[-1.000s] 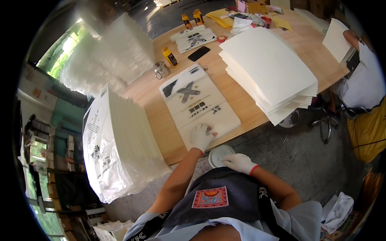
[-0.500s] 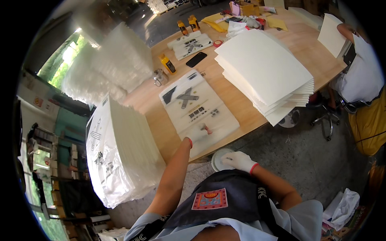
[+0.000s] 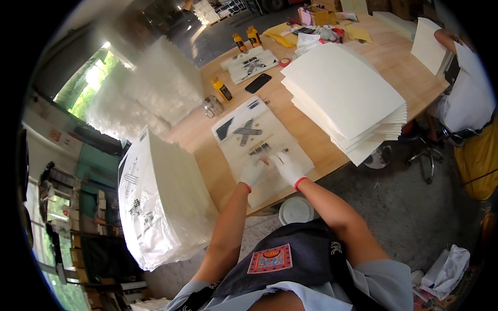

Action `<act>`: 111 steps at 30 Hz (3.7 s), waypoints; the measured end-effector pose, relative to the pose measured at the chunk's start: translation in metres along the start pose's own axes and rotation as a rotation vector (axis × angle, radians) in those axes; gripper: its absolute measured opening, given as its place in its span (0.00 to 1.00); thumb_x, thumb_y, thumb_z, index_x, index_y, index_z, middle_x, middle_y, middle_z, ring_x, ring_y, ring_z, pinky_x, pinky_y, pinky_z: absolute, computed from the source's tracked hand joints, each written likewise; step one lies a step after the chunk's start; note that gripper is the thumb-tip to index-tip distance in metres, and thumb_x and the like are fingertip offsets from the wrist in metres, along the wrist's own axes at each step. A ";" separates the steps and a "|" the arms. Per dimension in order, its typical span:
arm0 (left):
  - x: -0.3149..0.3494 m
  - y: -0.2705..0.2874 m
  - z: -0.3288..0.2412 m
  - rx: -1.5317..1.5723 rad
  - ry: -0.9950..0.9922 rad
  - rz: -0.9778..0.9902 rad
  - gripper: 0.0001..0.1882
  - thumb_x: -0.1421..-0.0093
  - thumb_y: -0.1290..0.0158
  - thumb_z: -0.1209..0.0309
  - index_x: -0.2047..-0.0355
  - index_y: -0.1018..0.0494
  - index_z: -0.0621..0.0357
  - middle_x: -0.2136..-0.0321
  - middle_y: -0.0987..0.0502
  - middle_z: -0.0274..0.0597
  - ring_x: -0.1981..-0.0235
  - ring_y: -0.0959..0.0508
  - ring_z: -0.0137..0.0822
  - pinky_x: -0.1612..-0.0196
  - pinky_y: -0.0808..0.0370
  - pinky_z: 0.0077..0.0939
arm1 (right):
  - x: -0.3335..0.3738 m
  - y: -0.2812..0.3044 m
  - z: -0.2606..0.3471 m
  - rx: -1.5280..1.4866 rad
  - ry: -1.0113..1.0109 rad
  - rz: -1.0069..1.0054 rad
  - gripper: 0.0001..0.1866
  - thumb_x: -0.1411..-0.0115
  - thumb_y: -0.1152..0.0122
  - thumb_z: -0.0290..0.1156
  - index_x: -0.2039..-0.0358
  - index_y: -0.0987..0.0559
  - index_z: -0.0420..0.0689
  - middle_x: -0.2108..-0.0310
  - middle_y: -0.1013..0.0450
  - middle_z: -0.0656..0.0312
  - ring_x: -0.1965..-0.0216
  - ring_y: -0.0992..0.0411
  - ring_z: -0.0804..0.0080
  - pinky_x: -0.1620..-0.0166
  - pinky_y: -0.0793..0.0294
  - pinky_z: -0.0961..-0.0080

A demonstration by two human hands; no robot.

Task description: The person repeatedly picks up stacks of white paper and inserts them into clear plastic packaging sleeves. They work at a wooden table in a warehouse setting, handling the paper and packaging materials by hand. The person places the packaged items onto a growing stack on the table.

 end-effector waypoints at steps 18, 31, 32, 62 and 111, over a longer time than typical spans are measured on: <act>0.116 -0.020 -0.231 0.070 -0.687 -0.062 0.12 0.47 0.51 0.81 0.63 0.24 0.56 0.73 0.22 0.39 0.72 0.23 0.32 0.68 0.27 0.25 | 0.038 0.052 0.082 0.384 0.396 0.031 0.13 0.42 0.50 0.38 0.68 0.21 0.44 0.71 0.23 0.55 0.69 0.25 0.57 0.60 0.29 0.62; 0.074 -0.021 -0.133 0.023 -0.258 -0.117 0.11 0.39 0.50 0.72 0.56 0.27 0.55 0.81 0.28 0.34 0.81 0.30 0.21 0.78 0.33 0.20 | 0.105 0.245 0.122 0.610 0.729 -0.380 0.07 0.50 0.42 0.31 0.69 0.21 0.53 0.68 0.26 0.67 0.67 0.27 0.65 0.64 0.28 0.67; 0.070 -0.025 -0.133 0.116 -0.275 -0.099 0.11 0.38 0.50 0.72 0.55 0.28 0.56 0.82 0.32 0.29 0.83 0.33 0.19 0.79 0.36 0.16 | 0.095 0.256 0.122 0.704 0.736 -0.410 0.08 0.50 0.42 0.31 0.68 0.22 0.52 0.68 0.26 0.67 0.65 0.27 0.66 0.63 0.28 0.68; 0.068 0.028 -0.171 0.707 0.092 0.400 0.24 0.48 0.57 0.76 0.49 0.33 0.68 0.59 0.24 0.46 0.61 0.23 0.37 0.61 0.24 0.30 | 0.102 0.269 0.076 0.213 -0.081 0.103 0.30 0.41 0.46 0.51 0.43 0.33 0.47 0.55 0.29 0.54 0.53 0.30 0.62 0.54 0.30 0.69; 0.145 0.022 -0.138 0.070 -0.638 -0.325 0.19 0.49 0.56 0.86 0.59 0.24 0.57 0.64 0.20 0.42 0.77 0.23 0.32 0.73 0.27 0.23 | 0.037 0.096 0.070 -0.542 0.025 0.649 0.11 0.43 0.46 0.29 0.62 0.24 0.38 0.69 0.26 0.63 0.65 0.29 0.82 0.60 0.29 0.79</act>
Point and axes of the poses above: each hand's wrist, its own x-axis away from the middle knuckle, its own y-axis out of the back of the hand, z = x × y, the point moved 8 cm from there along -x, towards the middle knuckle
